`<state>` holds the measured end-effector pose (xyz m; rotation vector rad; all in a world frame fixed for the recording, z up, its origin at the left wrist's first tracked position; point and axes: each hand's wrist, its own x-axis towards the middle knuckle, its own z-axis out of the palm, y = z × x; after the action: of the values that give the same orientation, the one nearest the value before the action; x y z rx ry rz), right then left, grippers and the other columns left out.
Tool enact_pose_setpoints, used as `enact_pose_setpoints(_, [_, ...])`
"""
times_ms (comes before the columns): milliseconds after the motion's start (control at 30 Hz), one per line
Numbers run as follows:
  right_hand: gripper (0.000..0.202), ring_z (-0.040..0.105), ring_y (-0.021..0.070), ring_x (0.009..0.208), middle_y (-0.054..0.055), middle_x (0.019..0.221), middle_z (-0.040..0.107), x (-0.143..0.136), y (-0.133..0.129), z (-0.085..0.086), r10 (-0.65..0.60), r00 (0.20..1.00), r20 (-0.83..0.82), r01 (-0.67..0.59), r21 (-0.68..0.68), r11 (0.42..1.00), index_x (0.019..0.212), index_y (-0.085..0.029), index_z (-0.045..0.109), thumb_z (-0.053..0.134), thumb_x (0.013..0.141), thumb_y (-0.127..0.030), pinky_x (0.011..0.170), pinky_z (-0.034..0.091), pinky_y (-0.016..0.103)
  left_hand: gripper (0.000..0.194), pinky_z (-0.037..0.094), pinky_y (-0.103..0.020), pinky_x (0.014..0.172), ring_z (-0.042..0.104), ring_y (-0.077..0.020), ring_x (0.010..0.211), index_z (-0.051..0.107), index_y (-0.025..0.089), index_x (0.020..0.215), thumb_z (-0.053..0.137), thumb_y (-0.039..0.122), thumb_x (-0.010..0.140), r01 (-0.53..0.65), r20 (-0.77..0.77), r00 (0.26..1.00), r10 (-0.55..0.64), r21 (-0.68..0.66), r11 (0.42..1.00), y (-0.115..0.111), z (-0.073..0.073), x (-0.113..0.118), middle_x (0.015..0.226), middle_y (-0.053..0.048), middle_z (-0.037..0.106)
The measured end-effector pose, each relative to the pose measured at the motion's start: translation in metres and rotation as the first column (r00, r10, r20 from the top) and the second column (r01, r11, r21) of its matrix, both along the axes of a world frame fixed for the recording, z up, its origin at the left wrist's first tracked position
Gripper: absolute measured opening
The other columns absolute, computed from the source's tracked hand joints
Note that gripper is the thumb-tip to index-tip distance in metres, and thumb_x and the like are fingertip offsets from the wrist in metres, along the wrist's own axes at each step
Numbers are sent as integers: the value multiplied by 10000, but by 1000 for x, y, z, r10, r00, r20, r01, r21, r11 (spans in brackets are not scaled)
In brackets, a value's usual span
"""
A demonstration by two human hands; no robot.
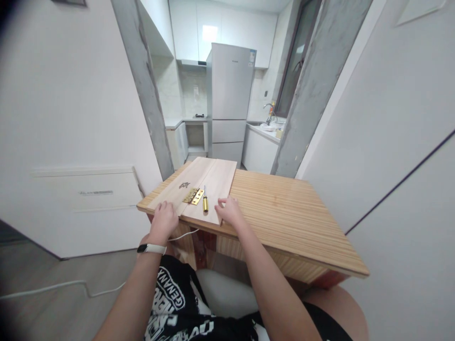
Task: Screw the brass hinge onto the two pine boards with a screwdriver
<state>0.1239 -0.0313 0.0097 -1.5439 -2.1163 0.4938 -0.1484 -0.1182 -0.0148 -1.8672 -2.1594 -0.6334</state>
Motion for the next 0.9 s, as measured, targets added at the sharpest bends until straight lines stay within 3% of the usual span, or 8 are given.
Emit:
enact_pose_setpoints(200, [449, 615, 279, 1261, 114, 1360, 719, -27, 6, 2, 24, 1000, 16, -24, -4, 1000, 1321, -227, 784, 680, 931, -425, 1119, 399, 322, 339, 299, -531, 1183, 527, -377, 1278, 686, 44, 1149, 456, 83, 903, -135, -70, 989, 134, -18, 991, 9, -8, -23, 1204, -246, 650])
enact_pose_setpoints(333, [456, 558, 315, 1335, 129, 1426, 680, -43, 7, 3, 38, 999, 36, -38, -5, 999, 1323, -231, 782, 664, 954, -471, 1148, 367, 353, 346, 310, -519, 1168, 499, -383, 1335, 680, 75, 1185, 501, 121, 892, -215, -44, 976, 213, -41, 976, 15, -10, -37, 1292, -254, 642])
enact_pose_setpoints(733, [481, 533, 330, 1278, 134, 1379, 664, -57, 10, 5, 92, 986, 138, -94, 8, 996, 1369, -283, 748, 580, 1015, -563, 1109, 374, 388, 367, 276, -519, 1201, 545, -378, 1285, 682, 106, 1184, 514, 115, 859, -226, -26, 974, 225, -60, 972, 19, -4, -52, 1240, -222, 672])
enact_pose_setpoints(900, [517, 467, 352, 1416, 164, 1561, 553, -57, 4, 4, 111, 980, 165, -124, 72, 990, 1448, -246, 678, 552, 1035, -532, 1168, 340, 451, 343, 279, -518, 1206, 557, -370, 1294, 682, 92, 1176, 475, 118, 904, -217, -13, 976, 217, -66, 974, 22, -4, -53, 1238, -226, 672])
